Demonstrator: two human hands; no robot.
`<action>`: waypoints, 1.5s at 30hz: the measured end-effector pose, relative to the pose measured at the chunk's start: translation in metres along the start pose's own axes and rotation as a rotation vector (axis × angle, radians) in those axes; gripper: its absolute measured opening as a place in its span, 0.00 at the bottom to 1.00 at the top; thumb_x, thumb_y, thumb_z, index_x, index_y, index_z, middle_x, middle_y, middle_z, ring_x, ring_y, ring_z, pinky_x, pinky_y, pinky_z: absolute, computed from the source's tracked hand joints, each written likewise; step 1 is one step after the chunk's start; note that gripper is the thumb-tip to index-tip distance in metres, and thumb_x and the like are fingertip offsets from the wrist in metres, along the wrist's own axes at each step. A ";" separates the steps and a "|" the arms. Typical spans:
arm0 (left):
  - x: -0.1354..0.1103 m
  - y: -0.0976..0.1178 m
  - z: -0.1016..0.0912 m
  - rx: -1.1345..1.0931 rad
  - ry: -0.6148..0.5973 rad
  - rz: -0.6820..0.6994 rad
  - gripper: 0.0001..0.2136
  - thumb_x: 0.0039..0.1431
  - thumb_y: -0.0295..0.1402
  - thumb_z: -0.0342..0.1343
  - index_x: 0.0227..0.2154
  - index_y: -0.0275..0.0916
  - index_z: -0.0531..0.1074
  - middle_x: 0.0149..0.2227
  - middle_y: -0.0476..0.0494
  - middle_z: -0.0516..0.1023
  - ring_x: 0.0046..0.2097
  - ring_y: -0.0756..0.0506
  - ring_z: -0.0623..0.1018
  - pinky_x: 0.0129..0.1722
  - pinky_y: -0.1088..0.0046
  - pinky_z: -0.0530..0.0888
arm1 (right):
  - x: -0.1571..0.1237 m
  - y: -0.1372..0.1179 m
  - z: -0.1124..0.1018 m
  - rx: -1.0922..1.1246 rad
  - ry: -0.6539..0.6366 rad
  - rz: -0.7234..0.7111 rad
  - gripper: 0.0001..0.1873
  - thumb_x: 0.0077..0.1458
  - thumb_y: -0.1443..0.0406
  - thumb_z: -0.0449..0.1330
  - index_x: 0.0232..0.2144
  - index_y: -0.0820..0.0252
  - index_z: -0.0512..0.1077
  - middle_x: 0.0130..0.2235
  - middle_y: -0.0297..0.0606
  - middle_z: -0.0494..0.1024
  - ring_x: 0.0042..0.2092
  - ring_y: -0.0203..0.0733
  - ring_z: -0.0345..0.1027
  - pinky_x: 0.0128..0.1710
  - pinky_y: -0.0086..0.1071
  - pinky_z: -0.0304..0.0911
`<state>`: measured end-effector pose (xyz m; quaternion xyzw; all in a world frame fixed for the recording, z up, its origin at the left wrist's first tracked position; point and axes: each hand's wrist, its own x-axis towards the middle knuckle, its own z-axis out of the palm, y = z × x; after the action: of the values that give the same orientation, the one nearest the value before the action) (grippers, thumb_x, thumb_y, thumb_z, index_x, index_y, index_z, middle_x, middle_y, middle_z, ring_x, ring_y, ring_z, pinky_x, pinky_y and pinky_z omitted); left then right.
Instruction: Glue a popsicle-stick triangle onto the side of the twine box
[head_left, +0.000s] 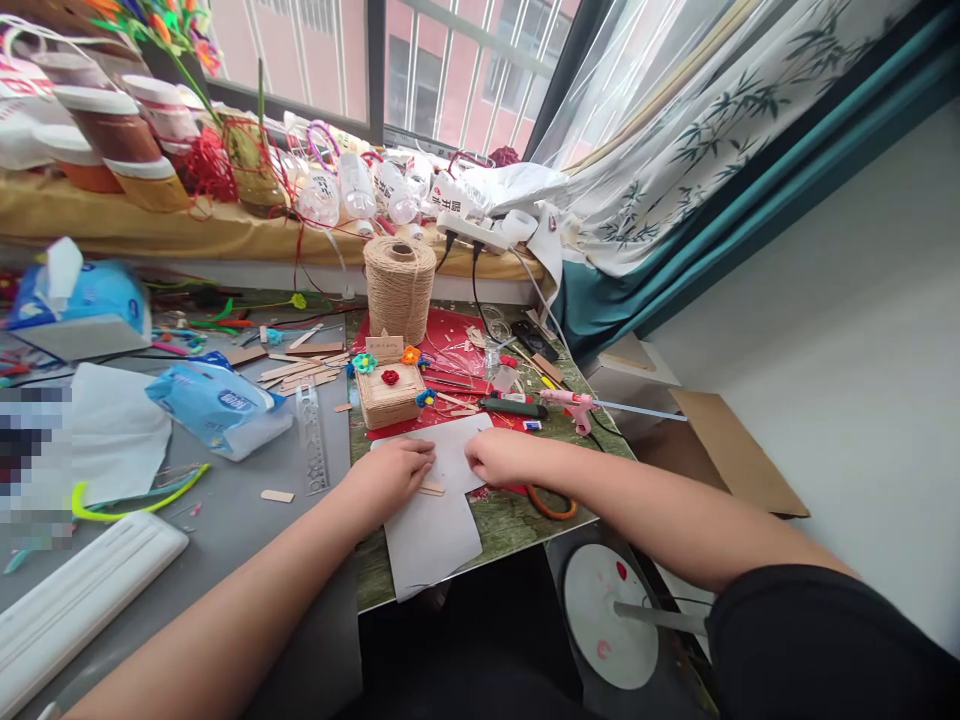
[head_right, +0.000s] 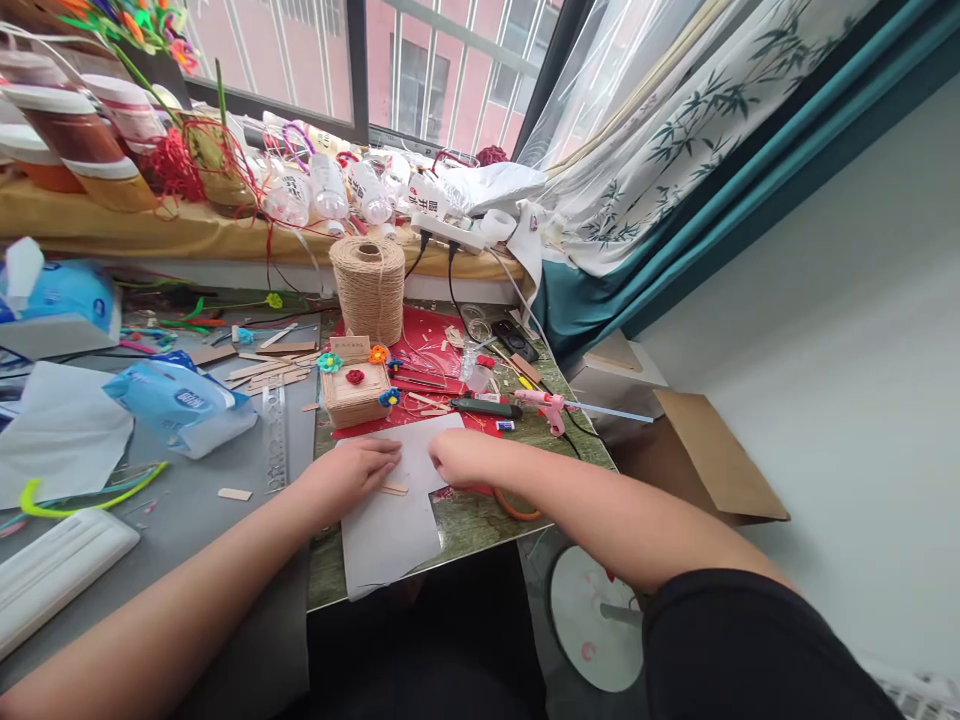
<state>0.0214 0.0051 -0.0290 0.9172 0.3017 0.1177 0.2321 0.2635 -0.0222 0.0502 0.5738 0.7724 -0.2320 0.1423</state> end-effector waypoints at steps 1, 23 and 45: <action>-0.001 -0.002 0.001 -0.005 0.012 0.015 0.19 0.72 0.37 0.46 0.50 0.42 0.83 0.60 0.43 0.79 0.59 0.39 0.79 0.62 0.59 0.75 | -0.004 0.005 -0.009 -0.002 -0.026 -0.010 0.06 0.49 0.72 0.67 0.30 0.59 0.82 0.31 0.39 0.85 0.35 0.44 0.76 0.33 0.30 0.60; 0.001 0.000 0.016 0.037 0.114 -0.014 0.20 0.69 0.43 0.54 0.60 0.45 0.75 0.62 0.38 0.76 0.59 0.33 0.75 0.60 0.51 0.69 | 0.024 0.011 0.052 0.194 0.480 0.052 0.06 0.65 0.69 0.59 0.38 0.62 0.78 0.41 0.45 0.83 0.44 0.44 0.76 0.46 0.33 0.66; 0.004 0.001 0.015 0.066 0.098 -0.030 0.19 0.69 0.43 0.53 0.59 0.48 0.77 0.65 0.43 0.74 0.57 0.33 0.75 0.56 0.54 0.69 | -0.007 0.015 0.023 0.279 0.103 0.054 0.09 0.43 0.76 0.65 0.24 0.57 0.79 0.26 0.34 0.82 0.29 0.41 0.74 0.29 0.29 0.61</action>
<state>0.0303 0.0013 -0.0415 0.9129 0.3301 0.1489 0.1883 0.2791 -0.0365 0.0308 0.6198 0.7231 -0.3037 0.0275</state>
